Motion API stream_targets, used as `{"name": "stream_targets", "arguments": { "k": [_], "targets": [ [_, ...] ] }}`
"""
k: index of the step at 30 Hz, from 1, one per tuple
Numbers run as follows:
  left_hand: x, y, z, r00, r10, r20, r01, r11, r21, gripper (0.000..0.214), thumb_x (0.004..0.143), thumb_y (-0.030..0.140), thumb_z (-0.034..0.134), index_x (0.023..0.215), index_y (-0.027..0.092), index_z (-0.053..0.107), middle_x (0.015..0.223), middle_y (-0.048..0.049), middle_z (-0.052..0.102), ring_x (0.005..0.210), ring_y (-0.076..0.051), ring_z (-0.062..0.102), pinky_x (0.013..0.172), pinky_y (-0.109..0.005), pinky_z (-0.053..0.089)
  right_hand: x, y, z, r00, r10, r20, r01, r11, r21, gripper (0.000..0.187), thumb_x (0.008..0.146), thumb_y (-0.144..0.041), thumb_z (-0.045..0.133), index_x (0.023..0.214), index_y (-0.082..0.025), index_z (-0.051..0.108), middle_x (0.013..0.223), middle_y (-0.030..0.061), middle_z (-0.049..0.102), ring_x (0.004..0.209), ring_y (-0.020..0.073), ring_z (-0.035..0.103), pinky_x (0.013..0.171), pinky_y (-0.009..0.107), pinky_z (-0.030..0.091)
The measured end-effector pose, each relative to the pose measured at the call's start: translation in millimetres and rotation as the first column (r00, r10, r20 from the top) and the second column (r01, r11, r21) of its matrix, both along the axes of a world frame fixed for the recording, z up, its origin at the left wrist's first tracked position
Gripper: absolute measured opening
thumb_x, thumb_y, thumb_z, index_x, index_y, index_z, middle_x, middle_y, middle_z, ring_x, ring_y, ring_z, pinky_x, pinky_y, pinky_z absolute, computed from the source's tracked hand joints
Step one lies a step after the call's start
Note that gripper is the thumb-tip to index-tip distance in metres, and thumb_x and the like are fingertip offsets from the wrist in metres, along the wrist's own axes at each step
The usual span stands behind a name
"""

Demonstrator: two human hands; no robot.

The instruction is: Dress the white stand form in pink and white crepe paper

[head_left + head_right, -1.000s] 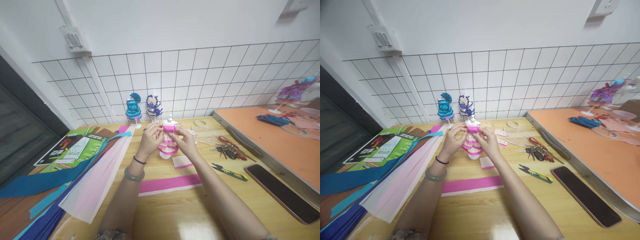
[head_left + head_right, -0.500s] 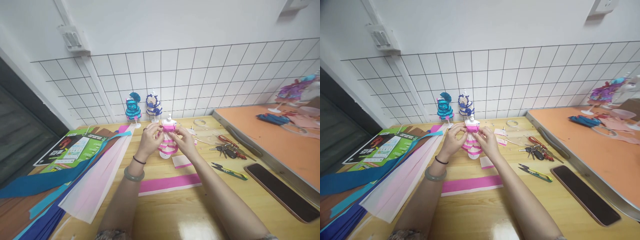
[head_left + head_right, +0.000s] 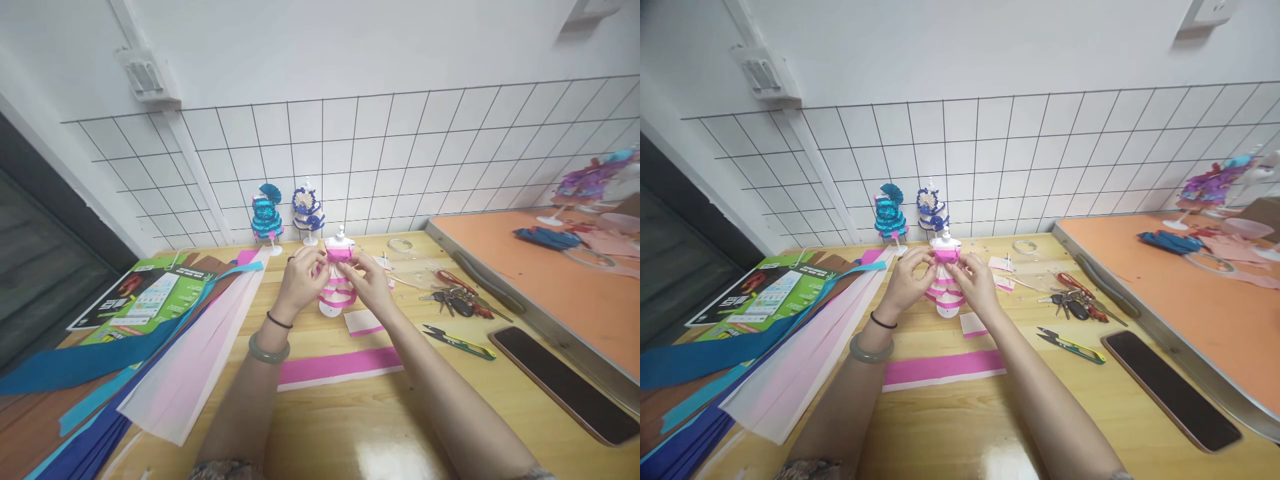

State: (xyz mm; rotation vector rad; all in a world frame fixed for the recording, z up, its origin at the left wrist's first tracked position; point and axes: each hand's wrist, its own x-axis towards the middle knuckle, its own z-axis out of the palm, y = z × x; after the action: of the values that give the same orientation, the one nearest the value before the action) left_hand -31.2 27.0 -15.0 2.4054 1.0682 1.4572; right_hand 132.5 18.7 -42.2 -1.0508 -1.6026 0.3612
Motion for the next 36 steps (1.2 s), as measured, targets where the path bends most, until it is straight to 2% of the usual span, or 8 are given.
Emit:
{"name": "stream_targets", "arguments": {
  "k": [6, 11, 16, 23, 28, 31, 36],
  "targets": [
    [2.3, -1.9, -0.2, 0.998, 0.050, 0.024, -0.050, 0.999, -0.016, 0.006, 0.077, 0.016, 0.054, 0.081, 0.020, 0.051, 0.089, -0.0053, 0.062, 0.093, -0.020, 0.058, 0.085, -0.036, 0.045, -0.4, -0.5, -0.9, 1.000, -0.004, -0.010, 0.004, 1.000, -0.011, 0.015, 0.082, -0.033, 0.057, 0.076, -0.020, 0.060, 0.072, 0.0014, 0.055, 0.072, 0.0170, 0.051, 0.069, 0.031, 0.041],
    [6.2, -2.1, -1.9, 0.998, 0.045, 0.038, -0.045, 0.999, 0.010, 0.007, 0.078, 0.014, 0.050, 0.074, 0.020, 0.049, 0.089, -0.0057, 0.062, 0.094, -0.020, 0.057, 0.084, -0.035, 0.044, -2.0, -0.9, 0.2, 1.000, -0.002, -0.011, 0.002, 1.000, -0.007, 0.015, 0.082, -0.034, 0.057, 0.075, -0.021, 0.060, 0.073, 0.0018, 0.056, 0.074, 0.0177, 0.052, 0.070, 0.032, 0.042],
    [9.2, -3.0, -2.2, 0.998, 0.049, 0.050, -0.050, 0.999, 0.014, 0.008, 0.077, 0.013, 0.051, 0.074, 0.020, 0.049, 0.086, -0.0050, 0.062, 0.092, -0.020, 0.058, 0.083, -0.035, 0.044, -2.3, 0.1, -0.2, 1.000, -0.006, -0.005, 0.006, 1.000, -0.017, 0.016, 0.082, -0.036, 0.056, 0.082, -0.021, 0.063, 0.076, 0.0032, 0.058, 0.076, 0.0188, 0.053, 0.071, 0.033, 0.043],
    [6.7, -2.7, -2.8, 0.998, 0.040, 0.042, -0.039, 0.999, -0.023, 0.007, 0.077, 0.013, 0.050, 0.074, 0.019, 0.050, 0.086, -0.0048, 0.063, 0.088, -0.019, 0.058, 0.080, -0.034, 0.045, -1.1, 0.1, -0.7, 1.000, -0.006, -0.012, 0.005, 1.000, -0.014, 0.016, 0.083, -0.035, 0.056, 0.083, -0.021, 0.063, 0.077, 0.0032, 0.058, 0.077, 0.0183, 0.053, 0.072, 0.032, 0.042],
    [1.6, -2.4, -1.0, 0.998, 0.041, 0.052, -0.037, 0.996, -0.081, 0.005, 0.078, 0.017, 0.052, 0.083, 0.019, 0.053, 0.087, -0.0043, 0.064, 0.086, -0.019, 0.059, 0.081, -0.034, 0.046, 0.8, 1.6, -2.0, 1.000, -0.021, -0.023, 0.021, 1.000, -0.014, 0.017, 0.083, -0.036, 0.056, 0.083, -0.021, 0.063, 0.077, 0.0031, 0.058, 0.078, 0.0181, 0.053, 0.072, 0.032, 0.042],
    [2.5, -2.4, -0.7, 0.998, 0.050, 0.029, -0.049, 0.998, -0.047, 0.007, 0.078, 0.020, 0.056, 0.084, 0.019, 0.055, 0.085, -0.0043, 0.064, 0.086, -0.019, 0.059, 0.081, -0.034, 0.046, 0.1, 1.6, -2.1, 1.000, -0.017, -0.020, 0.016, 1.000, -0.020, 0.018, 0.083, -0.037, 0.055, 0.082, -0.021, 0.063, 0.077, 0.0030, 0.058, 0.077, 0.0182, 0.053, 0.071, 0.032, 0.042],
    [4.2, -0.9, -2.6, 0.999, 0.041, 0.033, -0.041, 0.999, -0.011, 0.007, 0.078, 0.014, 0.052, 0.075, 0.020, 0.053, 0.085, -0.0046, 0.064, 0.088, -0.019, 0.059, 0.083, -0.034, 0.046, -1.6, 0.1, -0.5, 1.000, -0.005, -0.015, 0.004, 1.000, -0.012, 0.017, 0.083, -0.037, 0.055, 0.081, -0.021, 0.062, 0.076, 0.0033, 0.057, 0.077, 0.0187, 0.053, 0.071, 0.032, 0.043]
  ]
}}
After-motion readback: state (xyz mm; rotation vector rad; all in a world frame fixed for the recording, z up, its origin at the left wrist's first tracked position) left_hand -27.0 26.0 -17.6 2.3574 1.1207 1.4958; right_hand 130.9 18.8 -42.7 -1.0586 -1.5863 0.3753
